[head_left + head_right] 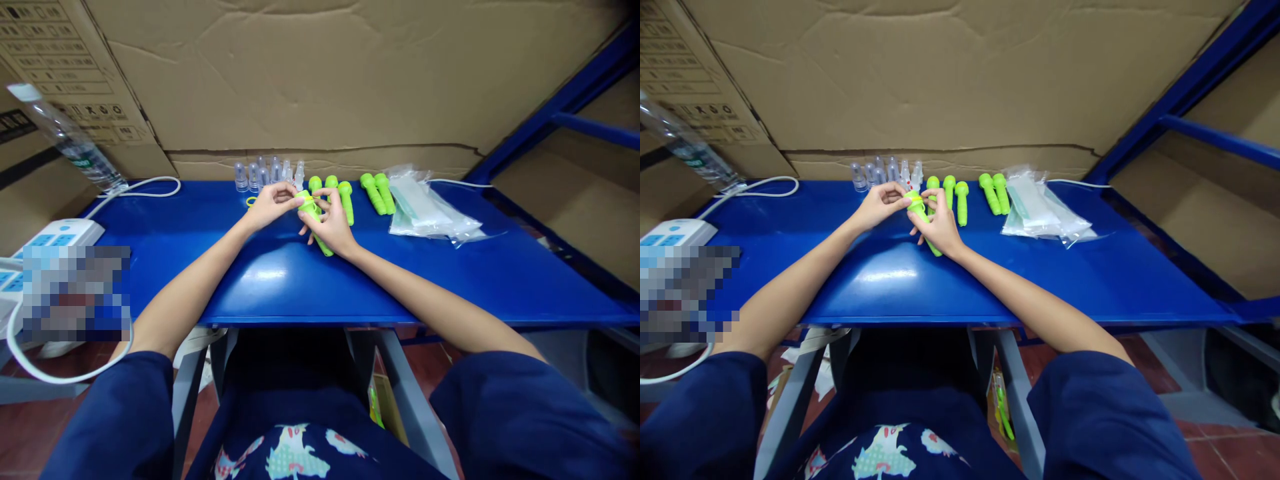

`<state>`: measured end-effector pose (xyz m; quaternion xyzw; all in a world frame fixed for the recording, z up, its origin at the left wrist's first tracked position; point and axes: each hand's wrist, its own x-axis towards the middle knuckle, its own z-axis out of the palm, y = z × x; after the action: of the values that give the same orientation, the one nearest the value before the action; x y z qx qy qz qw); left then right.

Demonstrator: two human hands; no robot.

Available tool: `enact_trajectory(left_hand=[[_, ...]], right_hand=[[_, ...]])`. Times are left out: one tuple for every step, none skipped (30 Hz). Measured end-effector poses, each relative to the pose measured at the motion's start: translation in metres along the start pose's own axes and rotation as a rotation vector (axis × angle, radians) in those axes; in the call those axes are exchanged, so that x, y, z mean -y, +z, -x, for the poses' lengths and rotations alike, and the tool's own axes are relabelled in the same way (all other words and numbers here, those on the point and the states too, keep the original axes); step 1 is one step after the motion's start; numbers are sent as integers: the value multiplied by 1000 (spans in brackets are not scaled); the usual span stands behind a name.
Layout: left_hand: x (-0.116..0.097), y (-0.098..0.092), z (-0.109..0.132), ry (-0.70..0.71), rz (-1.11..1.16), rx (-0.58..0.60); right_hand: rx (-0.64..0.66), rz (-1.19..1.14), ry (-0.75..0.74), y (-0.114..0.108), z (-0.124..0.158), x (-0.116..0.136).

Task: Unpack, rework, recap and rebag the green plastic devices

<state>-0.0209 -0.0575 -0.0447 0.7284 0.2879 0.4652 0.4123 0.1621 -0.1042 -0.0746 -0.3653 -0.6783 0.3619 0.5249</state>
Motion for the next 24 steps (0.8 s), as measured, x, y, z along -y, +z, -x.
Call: enact_trajectory(left_hand=[[-2,-1,0,12,-20,15],[-3,-1,0,31,-47,16],[-5,0,-1,54,-84,3],[-7,0,-1,77,-132,-23],[-9,1,-1,97,-187,-52],[-11,1,-1,111,-244,-77],[-12,1,-1,118,-293,-91],[-13,1,0,121,-327,-90],[-14,0,0,120,-343,-76],[-14,-1,0,118,-343,-57],[-14,-2,1,115,-331,-41],[-13,-2,1,110,-308,-29],[-13,-2,2,106,-278,-22],[-12,-1,3,102,-246,-16],[-12,1,3,100,-219,-15],[-13,3,3,100,-202,-20],[-13,5,4,103,-200,-37],[-14,7,3,108,-211,-66],[-15,10,3,111,-225,-103],[-15,12,3,112,-235,-142],[-15,15,2,109,-237,-175],[-14,17,1,106,-231,-198],[-13,19,0,102,-218,-211],[-12,20,0,96,-200,-215]], right_hand=[[9,12,8,-1,0,-1],[19,23,15,-1,0,-2],[29,30,21,-2,0,-2],[38,32,24,-2,0,-2],[48,30,25,-3,0,-2],[57,25,24,-3,1,-1],[65,20,21,-2,2,0],[72,14,19,-2,3,1],[77,8,16,-1,3,1],[77,0,13,0,4,2],[70,-11,11,1,4,3],[59,-23,8,2,4,3],[45,-36,7,2,4,3],[31,-48,7,3,4,4],[19,-56,8,4,4,4],[11,-61,10,4,4,4],[7,-63,13,5,4,5],[6,-62,14,5,5,5],[5,-57,13,4,5,6],[5,-49,10,4,5,6],[5,-39,7,4,6,7],[3,-27,5,3,6,7],[-1,-18,7,2,7,7],[-8,-11,11,2,7,7]])
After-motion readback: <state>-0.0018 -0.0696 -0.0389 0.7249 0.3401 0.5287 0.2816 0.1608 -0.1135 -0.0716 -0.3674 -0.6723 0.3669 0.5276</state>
